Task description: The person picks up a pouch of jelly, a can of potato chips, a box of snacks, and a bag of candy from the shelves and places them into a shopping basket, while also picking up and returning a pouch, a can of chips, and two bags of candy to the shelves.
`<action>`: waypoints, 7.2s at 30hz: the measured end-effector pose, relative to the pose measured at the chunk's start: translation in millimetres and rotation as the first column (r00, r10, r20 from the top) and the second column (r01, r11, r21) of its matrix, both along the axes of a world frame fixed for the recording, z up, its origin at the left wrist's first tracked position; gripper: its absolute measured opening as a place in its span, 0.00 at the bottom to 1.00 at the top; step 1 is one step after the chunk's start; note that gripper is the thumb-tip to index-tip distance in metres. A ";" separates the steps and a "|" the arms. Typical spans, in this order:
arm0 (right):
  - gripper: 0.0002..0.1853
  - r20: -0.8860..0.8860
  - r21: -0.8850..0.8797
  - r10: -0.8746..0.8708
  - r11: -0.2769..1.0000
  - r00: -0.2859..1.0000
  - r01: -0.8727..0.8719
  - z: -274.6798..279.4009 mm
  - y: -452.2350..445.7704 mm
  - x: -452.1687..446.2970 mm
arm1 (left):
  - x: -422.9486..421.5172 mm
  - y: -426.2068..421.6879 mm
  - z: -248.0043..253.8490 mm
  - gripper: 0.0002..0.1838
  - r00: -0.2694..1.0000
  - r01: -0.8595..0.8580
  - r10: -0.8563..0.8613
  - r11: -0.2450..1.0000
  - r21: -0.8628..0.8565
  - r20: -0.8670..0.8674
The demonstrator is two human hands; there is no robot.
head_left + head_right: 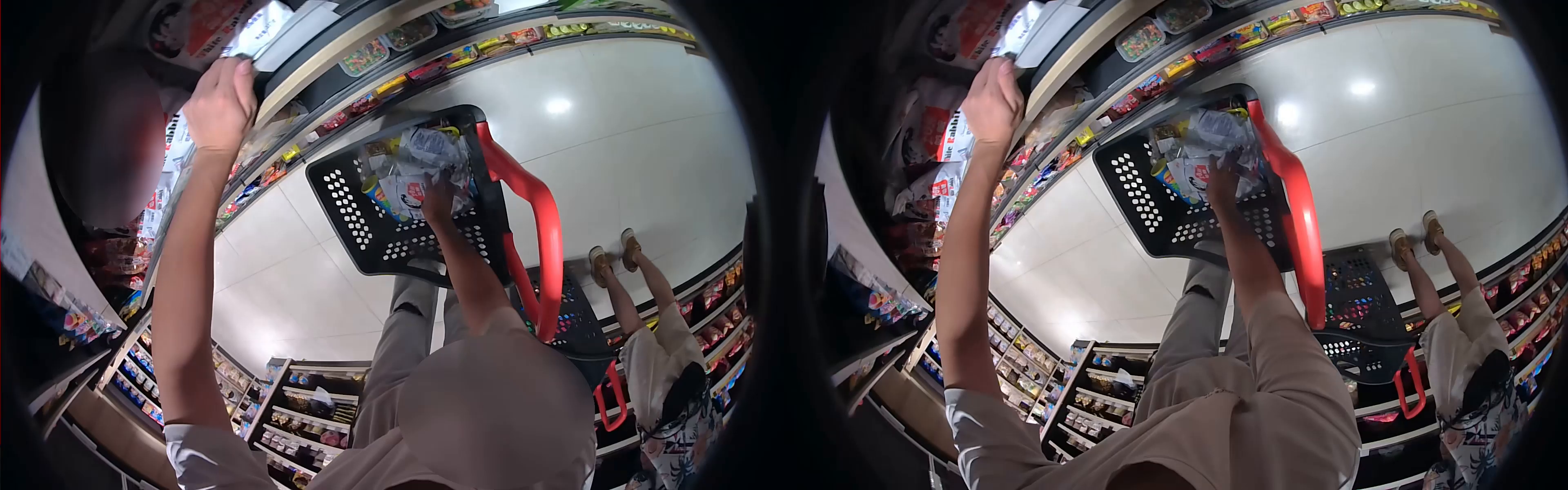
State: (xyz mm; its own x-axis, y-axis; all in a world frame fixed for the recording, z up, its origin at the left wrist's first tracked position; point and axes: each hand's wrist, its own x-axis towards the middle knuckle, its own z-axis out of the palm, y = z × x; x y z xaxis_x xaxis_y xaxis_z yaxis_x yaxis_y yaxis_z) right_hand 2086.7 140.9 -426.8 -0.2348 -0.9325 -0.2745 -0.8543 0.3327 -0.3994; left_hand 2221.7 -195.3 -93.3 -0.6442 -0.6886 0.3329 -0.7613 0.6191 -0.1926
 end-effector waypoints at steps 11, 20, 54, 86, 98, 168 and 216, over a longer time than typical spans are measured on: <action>0.13 -0.041 0.117 0.128 0.986 0.991 -0.122 -61.6 16.0 -1.1 | -1.0 0.9 3.4 0.13 1.000 0.001 -0.001 0.999 0.054 0.002; 0.16 0.267 -0.018 0.096 0.995 0.959 -0.095 38.4 18.1 -0.1 | -3.2 4.3 7.2 0.12 0.999 -0.029 0.030 0.997 0.078 -0.019; 0.07 0.691 -0.717 0.057 0.179 0.720 0.674 341.0 -337.7 -96.8 | -8.6 6.6 14.2 0.12 0.998 -0.058 0.062 0.983 0.173 -0.016; 0.10 0.877 -0.107 -0.297 0.648 0.379 0.754 385.0 -326.2 -109.9 | -8.3 7.4 14.5 0.11 0.999 -0.036 0.038 0.993 0.115 -0.015; 0.20 -0.053 -0.790 -0.041 0.613 0.998 -0.016 371.8 -332.3 -49.1 | -8.1 7.2 12.6 0.11 0.999 -0.038 0.039 0.993 0.114 -0.001; 0.19 -0.003 -0.851 0.001 0.525 1.000 -0.003 377.8 -318.2 -79.3 | -8.2 4.2 9.6 0.11 0.999 -0.038 0.039 0.993 0.108 -0.011; 0.14 0.230 0.387 0.026 0.915 0.973 -0.116 -5.8 54.2 13.5 | -5.0 3.7 8.1 0.13 0.999 -0.041 0.038 0.994 0.105 0.031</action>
